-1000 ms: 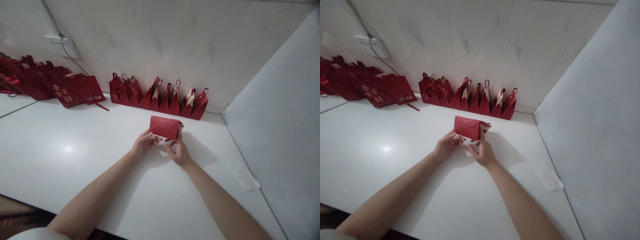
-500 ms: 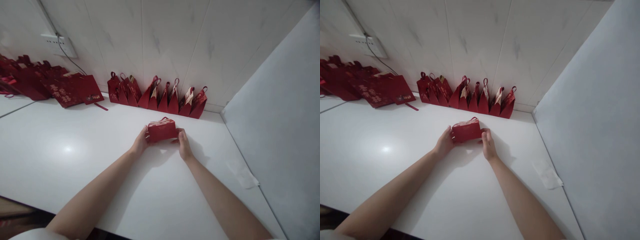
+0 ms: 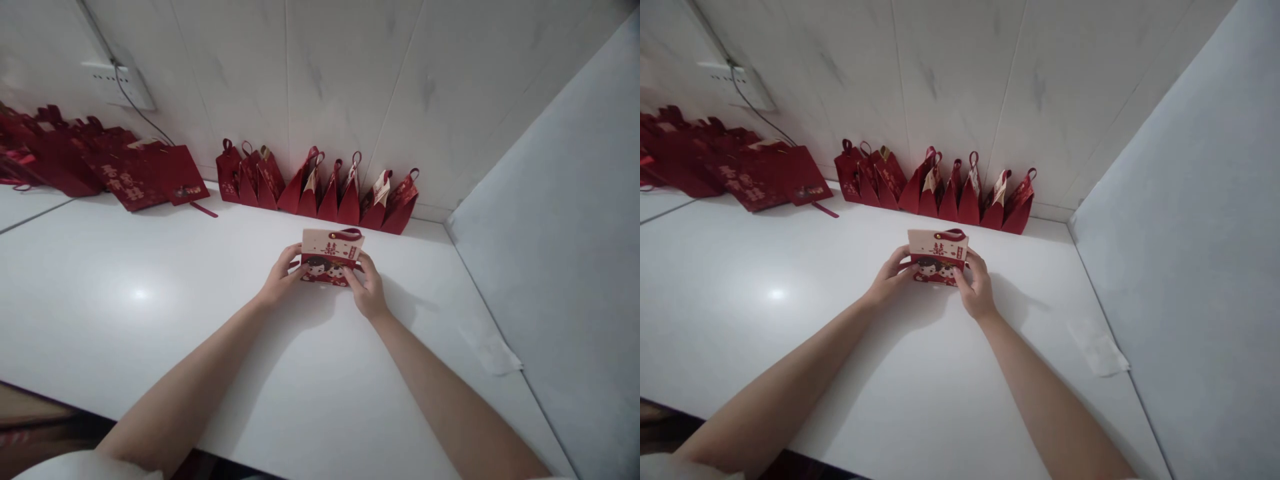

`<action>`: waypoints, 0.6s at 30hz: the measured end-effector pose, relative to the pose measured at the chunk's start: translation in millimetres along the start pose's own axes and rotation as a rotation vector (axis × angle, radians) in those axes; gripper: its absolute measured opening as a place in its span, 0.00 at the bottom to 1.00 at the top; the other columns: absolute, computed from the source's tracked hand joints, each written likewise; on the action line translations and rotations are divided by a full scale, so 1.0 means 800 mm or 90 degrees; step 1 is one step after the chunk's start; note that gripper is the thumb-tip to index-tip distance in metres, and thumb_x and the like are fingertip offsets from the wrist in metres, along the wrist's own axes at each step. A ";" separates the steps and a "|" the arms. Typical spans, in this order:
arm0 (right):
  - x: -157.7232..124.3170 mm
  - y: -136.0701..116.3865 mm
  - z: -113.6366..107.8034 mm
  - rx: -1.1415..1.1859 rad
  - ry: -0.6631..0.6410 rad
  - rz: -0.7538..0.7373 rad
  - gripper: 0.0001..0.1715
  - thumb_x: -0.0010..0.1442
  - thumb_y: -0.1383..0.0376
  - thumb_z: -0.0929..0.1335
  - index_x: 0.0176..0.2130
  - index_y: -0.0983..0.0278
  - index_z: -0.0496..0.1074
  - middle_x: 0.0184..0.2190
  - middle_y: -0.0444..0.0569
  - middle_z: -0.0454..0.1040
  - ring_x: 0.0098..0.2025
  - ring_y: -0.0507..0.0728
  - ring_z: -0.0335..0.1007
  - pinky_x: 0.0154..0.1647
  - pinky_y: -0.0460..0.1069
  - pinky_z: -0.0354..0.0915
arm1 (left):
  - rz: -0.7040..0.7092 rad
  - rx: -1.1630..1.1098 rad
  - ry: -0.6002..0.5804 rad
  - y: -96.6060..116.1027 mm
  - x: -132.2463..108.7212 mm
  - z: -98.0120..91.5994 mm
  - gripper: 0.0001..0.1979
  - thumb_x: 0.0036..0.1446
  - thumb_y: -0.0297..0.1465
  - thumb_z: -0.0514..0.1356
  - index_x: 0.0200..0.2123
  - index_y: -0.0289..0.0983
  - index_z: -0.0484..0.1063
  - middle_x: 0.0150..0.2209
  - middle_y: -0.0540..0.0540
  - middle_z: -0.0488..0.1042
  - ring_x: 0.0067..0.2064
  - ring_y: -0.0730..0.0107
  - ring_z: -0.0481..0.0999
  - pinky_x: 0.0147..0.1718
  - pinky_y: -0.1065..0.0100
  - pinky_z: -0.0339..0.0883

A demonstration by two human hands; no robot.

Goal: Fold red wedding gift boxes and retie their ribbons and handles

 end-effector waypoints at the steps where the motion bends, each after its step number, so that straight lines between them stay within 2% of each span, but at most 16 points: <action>1: 0.001 0.005 0.001 0.024 -0.014 0.028 0.22 0.63 0.55 0.67 0.55 0.57 0.67 0.57 0.52 0.70 0.57 0.62 0.69 0.58 0.60 0.68 | -0.015 -0.008 -0.013 -0.005 0.002 -0.001 0.19 0.59 0.37 0.61 0.53 0.42 0.68 0.59 0.40 0.69 0.59 0.52 0.69 0.56 0.53 0.66; 4: 0.002 0.019 0.006 0.080 -0.047 0.127 0.23 0.61 0.53 0.69 0.52 0.59 0.66 0.50 0.52 0.75 0.48 0.61 0.76 0.50 0.58 0.74 | -0.056 -0.026 -0.037 -0.018 0.003 0.001 0.21 0.60 0.38 0.59 0.55 0.40 0.65 0.55 0.38 0.71 0.56 0.52 0.72 0.52 0.51 0.70; 6: 0.001 0.023 0.008 0.063 -0.049 0.146 0.23 0.60 0.52 0.70 0.50 0.60 0.67 0.48 0.52 0.76 0.48 0.61 0.76 0.49 0.58 0.74 | -0.048 0.010 0.029 -0.023 0.002 0.000 0.24 0.60 0.37 0.59 0.58 0.40 0.61 0.60 0.36 0.67 0.58 0.52 0.71 0.53 0.51 0.69; 9: 0.001 0.021 0.009 0.014 -0.043 0.119 0.32 0.59 0.53 0.70 0.60 0.60 0.63 0.56 0.56 0.72 0.51 0.62 0.74 0.52 0.60 0.72 | -0.021 0.130 0.152 -0.021 -0.003 -0.003 0.36 0.59 0.38 0.59 0.67 0.40 0.47 0.68 0.33 0.53 0.66 0.49 0.62 0.60 0.49 0.62; 11: 0.001 0.017 0.010 0.003 -0.077 0.095 0.36 0.61 0.55 0.69 0.64 0.59 0.59 0.58 0.55 0.71 0.52 0.62 0.74 0.55 0.60 0.71 | -0.003 0.250 0.125 -0.016 -0.007 0.001 0.47 0.58 0.43 0.61 0.70 0.38 0.36 0.71 0.32 0.46 0.70 0.46 0.52 0.66 0.46 0.51; 14: 0.000 0.009 0.010 0.005 -0.149 0.075 0.26 0.63 0.56 0.68 0.57 0.61 0.70 0.51 0.53 0.76 0.50 0.61 0.75 0.56 0.59 0.70 | -0.029 0.399 0.049 -0.013 -0.010 0.009 0.63 0.50 0.51 0.65 0.70 0.35 0.22 0.71 0.29 0.41 0.72 0.40 0.43 0.67 0.38 0.37; 16: -0.002 0.001 0.009 -0.010 -0.173 0.045 0.19 0.63 0.56 0.68 0.51 0.60 0.76 0.49 0.52 0.77 0.51 0.61 0.74 0.58 0.60 0.69 | -0.051 0.458 0.043 -0.013 -0.011 0.011 0.68 0.45 0.53 0.67 0.70 0.33 0.20 0.71 0.27 0.39 0.72 0.37 0.41 0.66 0.36 0.36; 18: -0.006 -0.011 0.011 -0.046 -0.213 -0.017 0.15 0.63 0.57 0.69 0.47 0.57 0.79 0.52 0.51 0.74 0.55 0.61 0.71 0.61 0.60 0.66 | -0.045 0.500 0.034 -0.012 -0.010 0.011 0.67 0.44 0.52 0.68 0.71 0.33 0.25 0.71 0.27 0.41 0.71 0.37 0.43 0.66 0.38 0.40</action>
Point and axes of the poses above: each hand's wrist, its own x-axis towards the middle knuckle, its own z-axis out of the palm, y = z × x, the point moved 3 cm from there along x, towards the middle knuckle
